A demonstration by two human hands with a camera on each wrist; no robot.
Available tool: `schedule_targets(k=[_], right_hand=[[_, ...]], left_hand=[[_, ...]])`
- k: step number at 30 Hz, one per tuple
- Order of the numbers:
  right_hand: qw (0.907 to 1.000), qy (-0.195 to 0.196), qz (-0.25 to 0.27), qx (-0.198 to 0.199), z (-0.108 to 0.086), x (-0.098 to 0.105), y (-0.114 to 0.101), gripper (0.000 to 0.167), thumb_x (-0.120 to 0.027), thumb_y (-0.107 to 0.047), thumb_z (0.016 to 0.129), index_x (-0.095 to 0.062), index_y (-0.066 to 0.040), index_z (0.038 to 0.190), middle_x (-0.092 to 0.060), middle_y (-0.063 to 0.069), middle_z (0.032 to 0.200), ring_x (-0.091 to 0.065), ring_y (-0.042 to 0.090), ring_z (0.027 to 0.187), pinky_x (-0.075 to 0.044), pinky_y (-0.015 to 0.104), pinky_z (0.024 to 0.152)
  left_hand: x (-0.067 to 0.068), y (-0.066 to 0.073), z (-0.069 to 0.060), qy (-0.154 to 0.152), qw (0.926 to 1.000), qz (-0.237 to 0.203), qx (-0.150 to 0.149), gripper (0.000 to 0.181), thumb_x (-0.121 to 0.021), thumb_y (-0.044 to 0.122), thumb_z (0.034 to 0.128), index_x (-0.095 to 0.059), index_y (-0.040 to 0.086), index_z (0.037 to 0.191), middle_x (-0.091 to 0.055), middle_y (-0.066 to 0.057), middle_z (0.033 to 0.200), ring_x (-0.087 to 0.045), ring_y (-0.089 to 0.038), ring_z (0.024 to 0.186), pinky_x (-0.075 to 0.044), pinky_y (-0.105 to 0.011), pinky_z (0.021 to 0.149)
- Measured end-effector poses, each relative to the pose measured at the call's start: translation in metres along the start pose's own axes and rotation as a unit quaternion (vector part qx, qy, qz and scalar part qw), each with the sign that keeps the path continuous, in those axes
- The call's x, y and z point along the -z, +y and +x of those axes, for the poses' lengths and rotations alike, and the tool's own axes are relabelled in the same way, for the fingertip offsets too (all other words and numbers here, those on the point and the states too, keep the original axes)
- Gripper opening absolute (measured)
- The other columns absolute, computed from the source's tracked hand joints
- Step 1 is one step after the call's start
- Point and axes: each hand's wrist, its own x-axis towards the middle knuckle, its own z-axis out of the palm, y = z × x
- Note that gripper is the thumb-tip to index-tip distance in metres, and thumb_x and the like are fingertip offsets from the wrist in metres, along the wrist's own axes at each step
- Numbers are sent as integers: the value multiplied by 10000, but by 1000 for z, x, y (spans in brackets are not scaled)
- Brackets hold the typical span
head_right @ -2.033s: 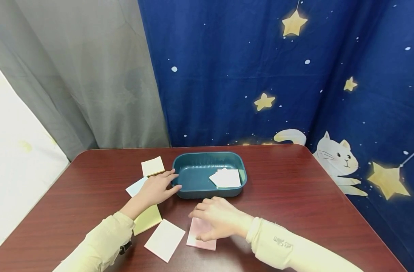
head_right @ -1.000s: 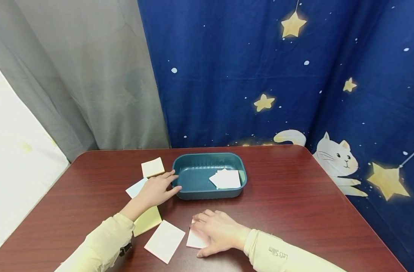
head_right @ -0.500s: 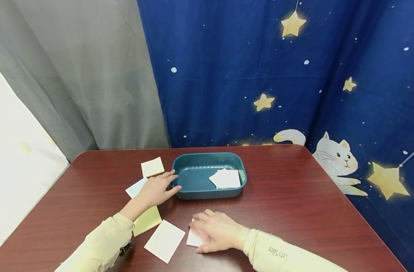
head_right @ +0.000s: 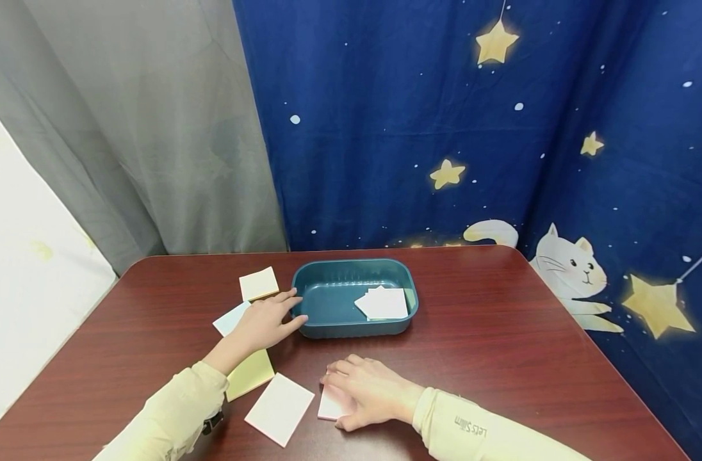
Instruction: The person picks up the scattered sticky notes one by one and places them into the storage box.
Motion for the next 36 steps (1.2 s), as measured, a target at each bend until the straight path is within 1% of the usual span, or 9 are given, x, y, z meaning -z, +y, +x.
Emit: schedule_targets(k=[4, 8, 14, 17, 24, 28, 31, 36], right_hand=[[10000, 15, -31, -2, 0, 0, 0, 606, -672, -486, 640, -550, -167, 1141, -514, -25, 1146, -462, 122, 1034, -394, 274, 839], [10000, 19, 13, -74, -1, 0, 0, 602, -674, -486, 648, -548, -164, 1140, -512, -15, 1157, -460, 124, 1038, -402, 278, 831], [9993, -113, 6, -364, -4, 3, 0, 671, -628, -575, 674, -529, -147, 1181, -515, 46, 1178, -459, 162, 1054, -414, 321, 824], [9988, -169, 23, -464, -7, 4, 1, 701, -599, -620, 677, -526, -147, 1191, -519, 40, 1167, -452, 163, 1059, -412, 333, 826], [9994, -104, 152, -297, -8, 3, 2, 678, -581, -616, 703, -516, -153, 1194, -515, -9, 1137, -448, 139, 1046, -409, 317, 826], [9989, -165, 318, -313, -8, 4, 2, 661, -587, -594, 715, -504, -165, 1210, -499, -32, 1144, -442, 112, 1037, -416, 312, 811], [9990, -171, 275, -321, -8, 5, 1, 663, -597, -581, 712, -495, -169, 1221, -496, -37, 1152, -450, 108, 1029, -414, 310, 814], [9998, -7, -9, -218, -6, 5, 0, 693, -627, -568, 675, -500, -158, 1219, -513, -40, 1128, -476, 112, 989, -420, 301, 797]], left_hand=[[0, 0, 1, -107, 9999, -20, 97, 492, -540, 419, 840, -582, 48, 1160, -478, -130, 1252, -555, -283, 971, -429, -443, 766], [0, 0, 2, -116, 9999, -12, 114, 500, -538, 432, 838, -580, 56, 1165, -478, -122, 1253, -556, -275, 971, -430, -439, 766], [1, 0, 2, -127, 9999, -22, 95, 501, -533, 435, 840, -581, 56, 1165, -479, -121, 1253, -557, -271, 972, -430, -439, 767], [0, 0, 1, -125, 9999, 9, 79, 504, -526, 443, 841, -581, 60, 1165, -478, -120, 1253, -557, -268, 973, -432, -434, 762], [-1, -1, 1, -100, 9999, 17, 86, 495, -534, 435, 840, -583, 63, 1162, -476, -122, 1255, -561, -271, 960, -435, -434, 749], [-2, -1, 2, -96, 9999, -20, 97, 481, -543, 417, 839, -584, 63, 1161, -476, -123, 1254, -564, -274, 951, -437, -435, 742], [-2, -2, 2, -73, 9999, -38, 107, 474, -548, 409, 839, -587, 61, 1158, -479, -124, 1251, -567, -273, 946, -438, -437, 741], [-2, -2, 2, -108, 9999, -25, 110, 479, -544, 412, 839, -585, 58, 1160, -478, -124, 1252, -566, -272, 950, -438, -437, 743]])
